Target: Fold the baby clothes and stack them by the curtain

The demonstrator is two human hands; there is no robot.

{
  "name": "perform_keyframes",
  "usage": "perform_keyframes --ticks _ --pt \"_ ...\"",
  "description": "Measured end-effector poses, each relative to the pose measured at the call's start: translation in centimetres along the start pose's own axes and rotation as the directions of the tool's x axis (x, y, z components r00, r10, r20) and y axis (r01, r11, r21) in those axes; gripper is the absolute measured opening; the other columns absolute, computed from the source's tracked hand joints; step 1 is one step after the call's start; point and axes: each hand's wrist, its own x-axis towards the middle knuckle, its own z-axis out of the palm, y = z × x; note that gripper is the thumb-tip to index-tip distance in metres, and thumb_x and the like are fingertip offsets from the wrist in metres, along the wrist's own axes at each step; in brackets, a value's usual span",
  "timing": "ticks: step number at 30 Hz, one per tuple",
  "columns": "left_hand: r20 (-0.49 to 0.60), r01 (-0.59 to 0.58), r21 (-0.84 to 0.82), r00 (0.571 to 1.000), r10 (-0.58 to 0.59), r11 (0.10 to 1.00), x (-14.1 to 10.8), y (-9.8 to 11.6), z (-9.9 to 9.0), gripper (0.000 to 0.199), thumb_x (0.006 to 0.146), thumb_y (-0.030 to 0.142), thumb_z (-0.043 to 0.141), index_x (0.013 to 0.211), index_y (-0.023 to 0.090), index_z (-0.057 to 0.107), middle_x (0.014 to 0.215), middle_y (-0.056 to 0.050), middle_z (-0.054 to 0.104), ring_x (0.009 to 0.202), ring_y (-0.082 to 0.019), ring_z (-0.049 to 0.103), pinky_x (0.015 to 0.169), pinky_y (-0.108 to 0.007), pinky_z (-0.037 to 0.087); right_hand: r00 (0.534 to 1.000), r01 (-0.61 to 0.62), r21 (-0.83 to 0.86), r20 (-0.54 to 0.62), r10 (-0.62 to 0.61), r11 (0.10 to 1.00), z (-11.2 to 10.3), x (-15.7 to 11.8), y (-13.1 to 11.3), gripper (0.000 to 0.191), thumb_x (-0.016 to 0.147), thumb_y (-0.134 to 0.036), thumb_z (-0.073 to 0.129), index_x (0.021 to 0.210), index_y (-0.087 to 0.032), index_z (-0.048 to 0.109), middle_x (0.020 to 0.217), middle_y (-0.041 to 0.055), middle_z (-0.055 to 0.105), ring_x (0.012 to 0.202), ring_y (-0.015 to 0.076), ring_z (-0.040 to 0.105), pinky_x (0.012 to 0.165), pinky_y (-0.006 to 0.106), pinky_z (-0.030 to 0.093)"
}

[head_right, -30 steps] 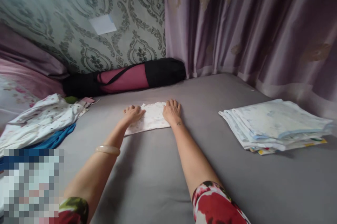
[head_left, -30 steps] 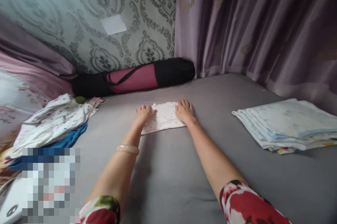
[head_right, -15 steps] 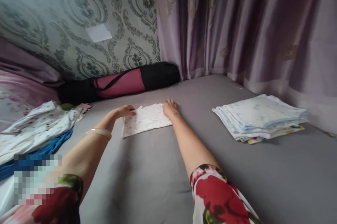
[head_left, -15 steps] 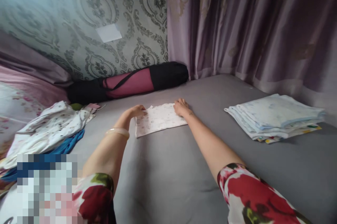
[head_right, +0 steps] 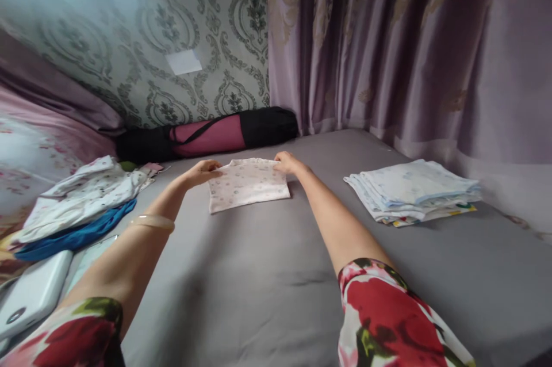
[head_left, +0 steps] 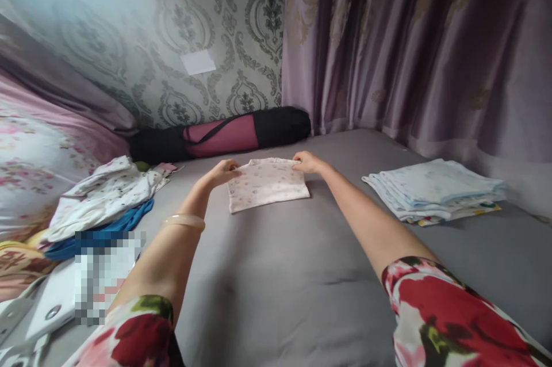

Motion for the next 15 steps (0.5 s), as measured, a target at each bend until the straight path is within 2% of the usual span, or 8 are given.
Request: perform_keyframes --ticks 4,6,9,12,15 --pt "0.028 -0.064 0.017 0.998 0.064 0.998 -1.8 2.4 -2.0 0.038 0.069 0.05 0.061 0.081 0.014 0.065 0.064 0.002 0.057 0.061 -0.012 0.049 0.055 -0.022 0.036 0.992 0.11 0.064 -0.062 -0.106 0.992 -2.8 -1.6 -0.2 0.023 0.079 -0.022 0.066 0.101 -0.016 0.07 0.098 0.0028 0.072 0.087 0.0148 0.063 0.07 0.02 0.043" --pt "-0.042 -0.093 0.042 0.995 0.095 0.995 -2.6 3.3 -2.7 0.036 0.072 0.048 0.06 0.078 0.013 0.064 0.063 0.002 0.055 0.06 -0.011 0.048 0.054 -0.022 0.035 0.981 0.164 0.088 -0.115 -0.154 0.982 -4.1 -2.2 -0.4 0.023 0.077 -0.021 0.067 0.099 -0.014 0.071 0.094 0.0025 0.071 0.084 0.0146 0.062 0.068 0.02 0.042" --pt "-0.171 -0.155 0.083 0.971 0.167 0.984 -3.9 4.1 -3.3 0.036 0.077 0.047 0.056 0.086 0.013 0.065 0.068 0.001 0.058 0.064 -0.012 0.049 0.057 -0.022 0.038 0.965 0.215 0.101 -0.176 -0.195 0.971 -5.6 -3.4 -1.1 0.025 0.077 -0.022 0.066 0.101 -0.014 0.07 0.091 0.0023 0.071 0.079 0.0145 0.06 0.068 0.021 0.041" --pt "-0.235 -0.19 0.194 0.943 0.234 0.962 -5.9 4.3 -3.1 0.036 0.082 0.046 0.051 0.09 0.014 0.065 0.072 -0.001 0.06 0.065 -0.013 0.05 0.062 -0.023 0.04 0.942 0.271 0.1 -0.233 -0.242 0.957 -5.8 -5.3 -1.6 0.025 0.08 -0.021 0.062 0.104 -0.014 0.067 0.09 0.0026 0.07 0.08 0.0154 0.06 0.071 0.023 0.042" --pt "-0.208 -0.219 0.329 0.932 0.297 0.919 -9.1 4.0 -1.6 0.034 0.087 0.043 0.045 0.093 0.017 0.065 0.076 -0.002 0.064 0.069 -0.015 0.055 0.078 -0.029 0.044 0.916 0.346 0.083 -0.243 -0.318 0.934 -4.2 -8.4 -1.4 0.024 0.082 -0.016 0.057 0.104 -0.015 0.066 0.097 0.0039 0.069 0.087 0.0169 0.061 0.08 0.026 0.043"
